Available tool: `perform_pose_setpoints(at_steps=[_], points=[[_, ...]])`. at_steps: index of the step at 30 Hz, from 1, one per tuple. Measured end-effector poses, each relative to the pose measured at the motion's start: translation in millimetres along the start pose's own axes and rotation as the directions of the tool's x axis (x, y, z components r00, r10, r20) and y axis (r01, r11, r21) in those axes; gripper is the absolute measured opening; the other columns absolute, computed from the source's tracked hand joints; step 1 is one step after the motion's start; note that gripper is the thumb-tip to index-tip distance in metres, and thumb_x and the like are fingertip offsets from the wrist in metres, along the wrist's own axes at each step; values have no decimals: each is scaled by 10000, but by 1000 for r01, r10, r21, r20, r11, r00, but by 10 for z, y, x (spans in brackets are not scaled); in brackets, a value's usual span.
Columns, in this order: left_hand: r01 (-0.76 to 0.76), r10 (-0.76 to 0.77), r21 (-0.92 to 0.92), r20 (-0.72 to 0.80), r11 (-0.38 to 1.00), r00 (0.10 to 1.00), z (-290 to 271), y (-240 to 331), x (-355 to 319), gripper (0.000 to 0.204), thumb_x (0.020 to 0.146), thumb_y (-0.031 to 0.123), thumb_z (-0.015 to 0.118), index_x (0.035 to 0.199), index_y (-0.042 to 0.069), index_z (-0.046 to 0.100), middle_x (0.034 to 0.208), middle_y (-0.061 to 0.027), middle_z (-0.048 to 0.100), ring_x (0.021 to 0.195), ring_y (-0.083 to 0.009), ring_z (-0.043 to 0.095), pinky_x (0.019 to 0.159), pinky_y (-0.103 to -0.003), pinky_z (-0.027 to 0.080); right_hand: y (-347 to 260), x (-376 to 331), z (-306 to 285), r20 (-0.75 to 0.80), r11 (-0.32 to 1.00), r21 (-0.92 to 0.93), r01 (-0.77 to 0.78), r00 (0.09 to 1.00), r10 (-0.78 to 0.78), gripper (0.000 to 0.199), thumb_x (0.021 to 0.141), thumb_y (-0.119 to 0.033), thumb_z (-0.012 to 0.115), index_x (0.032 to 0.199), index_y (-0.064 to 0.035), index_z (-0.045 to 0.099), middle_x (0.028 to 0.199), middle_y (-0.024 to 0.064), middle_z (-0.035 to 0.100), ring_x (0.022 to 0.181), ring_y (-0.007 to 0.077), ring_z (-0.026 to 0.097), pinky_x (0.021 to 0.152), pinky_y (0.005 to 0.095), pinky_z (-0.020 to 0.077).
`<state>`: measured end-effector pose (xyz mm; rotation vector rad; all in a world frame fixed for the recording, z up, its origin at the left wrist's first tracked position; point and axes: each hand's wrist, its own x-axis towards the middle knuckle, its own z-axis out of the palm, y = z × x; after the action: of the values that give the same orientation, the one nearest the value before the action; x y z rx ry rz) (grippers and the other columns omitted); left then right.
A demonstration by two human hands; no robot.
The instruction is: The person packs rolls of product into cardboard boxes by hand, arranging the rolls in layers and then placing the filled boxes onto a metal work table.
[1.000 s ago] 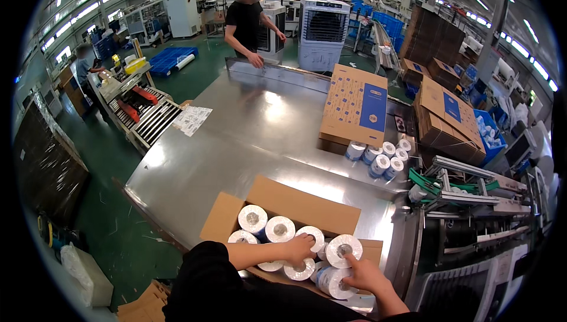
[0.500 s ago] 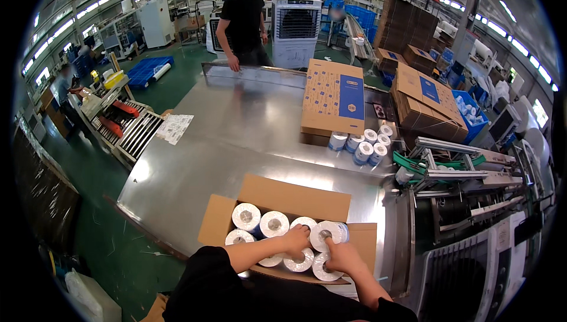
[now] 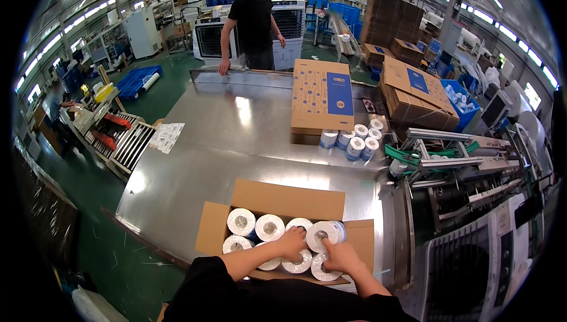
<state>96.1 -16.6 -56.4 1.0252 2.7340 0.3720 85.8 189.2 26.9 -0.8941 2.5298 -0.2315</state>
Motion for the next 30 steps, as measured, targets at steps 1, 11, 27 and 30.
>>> perform_pose_setpoints(at_steps=[1, 11, 27, 30], points=[[2, -2, 6, 22, 1000, 1000, -12, -7, 15, 442, 582, 370, 651, 974, 170, 691, 983, -142, 561, 1019, -291, 466, 891, -384, 343, 9, 21, -6, 0, 1000, -1, -6, 1000, 6, 553, 605, -233, 655, 1099, -53, 483, 703, 188, 629, 669, 368, 622, 629, 449, 500], [-12, 12, 3, 74, 1000, 997, -104, -102, 102, 459, 587, 397, 648, 987, 177, 692, 985, -130, 559, 1030, -286, 462, 895, -383, 341, -10, 100, -78, -12, 998, -12, -55, 998, 55, 518, 612, -239, 614, 1093, -80, 504, 699, 178, 633, 667, 360, 629, 627, 450, 501], [-26, 27, -16, 61, 1000, 998, -113, -134, 94, 461, 595, 392, 651, 1008, 190, 685, 990, -139, 556, 1025, -296, 467, 895, -399, 344, -7, 96, -53, -71, 997, 21, -72, 995, 74, 593, 598, -218, 617, 1169, -104, 506, 702, 172, 636, 670, 355, 630, 632, 443, 506], [-34, 35, -23, 28, 999, 999, -72, -133, 93, 461, 594, 390, 650, 1007, 188, 685, 992, -138, 556, 1028, -297, 466, 897, -401, 344, -10, 81, -41, -72, 997, 24, -79, 994, 80, 601, 598, -218, 619, 1176, -103, 503, 706, 174, 637, 676, 356, 631, 634, 442, 507]])
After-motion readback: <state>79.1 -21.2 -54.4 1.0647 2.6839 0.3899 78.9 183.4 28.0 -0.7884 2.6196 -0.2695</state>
